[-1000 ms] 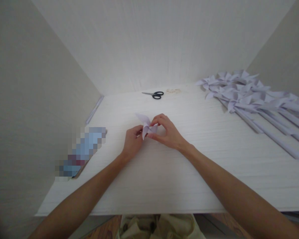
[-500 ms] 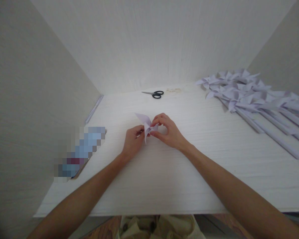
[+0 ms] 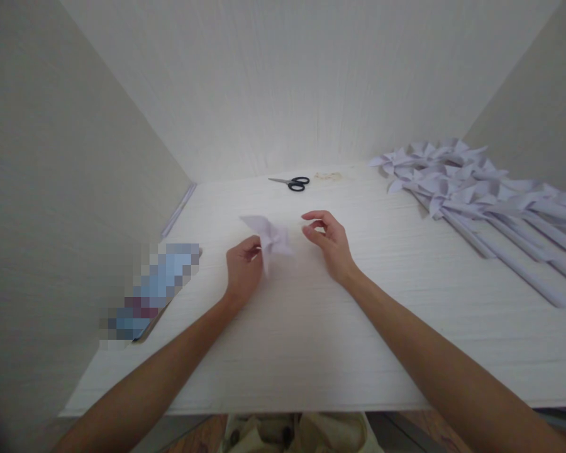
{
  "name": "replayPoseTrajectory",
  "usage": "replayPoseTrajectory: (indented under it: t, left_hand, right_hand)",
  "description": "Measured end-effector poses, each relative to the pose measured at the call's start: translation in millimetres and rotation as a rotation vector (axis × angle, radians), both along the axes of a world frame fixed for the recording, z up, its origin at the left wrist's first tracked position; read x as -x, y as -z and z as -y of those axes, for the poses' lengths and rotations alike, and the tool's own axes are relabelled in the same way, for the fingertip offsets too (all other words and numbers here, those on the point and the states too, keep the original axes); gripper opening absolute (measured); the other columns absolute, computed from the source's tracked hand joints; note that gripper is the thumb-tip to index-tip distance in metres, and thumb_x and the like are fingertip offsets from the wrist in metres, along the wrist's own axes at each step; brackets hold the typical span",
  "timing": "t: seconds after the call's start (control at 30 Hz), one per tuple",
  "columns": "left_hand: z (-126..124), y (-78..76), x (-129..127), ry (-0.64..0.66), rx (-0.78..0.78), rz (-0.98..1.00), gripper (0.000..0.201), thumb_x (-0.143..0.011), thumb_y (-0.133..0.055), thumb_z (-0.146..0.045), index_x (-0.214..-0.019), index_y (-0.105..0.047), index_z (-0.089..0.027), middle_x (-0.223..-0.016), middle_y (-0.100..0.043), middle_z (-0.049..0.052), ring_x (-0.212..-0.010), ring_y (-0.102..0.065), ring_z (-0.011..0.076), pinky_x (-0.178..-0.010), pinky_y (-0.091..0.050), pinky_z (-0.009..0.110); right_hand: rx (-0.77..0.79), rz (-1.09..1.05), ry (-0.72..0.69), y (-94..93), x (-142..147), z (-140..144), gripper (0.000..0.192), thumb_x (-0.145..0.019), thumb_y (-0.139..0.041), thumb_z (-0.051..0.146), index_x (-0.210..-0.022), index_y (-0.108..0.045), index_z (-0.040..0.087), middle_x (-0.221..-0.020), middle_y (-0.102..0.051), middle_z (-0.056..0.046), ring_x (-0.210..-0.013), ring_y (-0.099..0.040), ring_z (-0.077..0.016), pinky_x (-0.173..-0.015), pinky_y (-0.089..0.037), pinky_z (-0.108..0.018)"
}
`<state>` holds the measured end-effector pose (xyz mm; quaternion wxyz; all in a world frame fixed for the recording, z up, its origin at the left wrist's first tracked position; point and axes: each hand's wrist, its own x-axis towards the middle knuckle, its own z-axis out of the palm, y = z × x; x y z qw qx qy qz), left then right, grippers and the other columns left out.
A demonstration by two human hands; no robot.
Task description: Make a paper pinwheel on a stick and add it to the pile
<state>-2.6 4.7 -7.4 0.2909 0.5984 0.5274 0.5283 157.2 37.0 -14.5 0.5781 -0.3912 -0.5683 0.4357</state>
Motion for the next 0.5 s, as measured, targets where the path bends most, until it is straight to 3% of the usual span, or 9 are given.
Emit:
replayPoseTrajectory:
  t: [0.3,0.5]
  left_hand:
    - [-2.6,-1.8,2.2,-0.095,-0.054,0.079,0.007,-0.063,-0.055,-0.014,-0.062,-0.061,-0.015,-0.065,-0.058,0.0,-0.061,-0.052,0.0098,-0.054,-0.04,0.02]
    - [-3.5,-0.6,3.2,-0.044,-0.059,0.157,0.006,-0.063,-0.054,-0.015,-0.06,-0.059,-0.014,-0.066,-0.057,0.0,-0.063,-0.051,0.0094,-0.055,-0.039,0.02]
  right_hand:
    - [0.121,-0.097,0.038,-1.4,0.5,-0.6,0.016,-0.064,-0.06,0.026,-0.079,-0.058,0.022,-0.064,-0.048,0.004,-0.056,-0.04,-0.0078,-0.054,-0.032,-0.023]
    - [0.149,-0.11,0.041,-2.7,1.1,-1.2,0.014,-0.062,-0.06,0.025,-0.076,-0.058,0.021,-0.062,-0.047,0.004,-0.055,-0.039,-0.0074,-0.053,-0.031,-0.023]
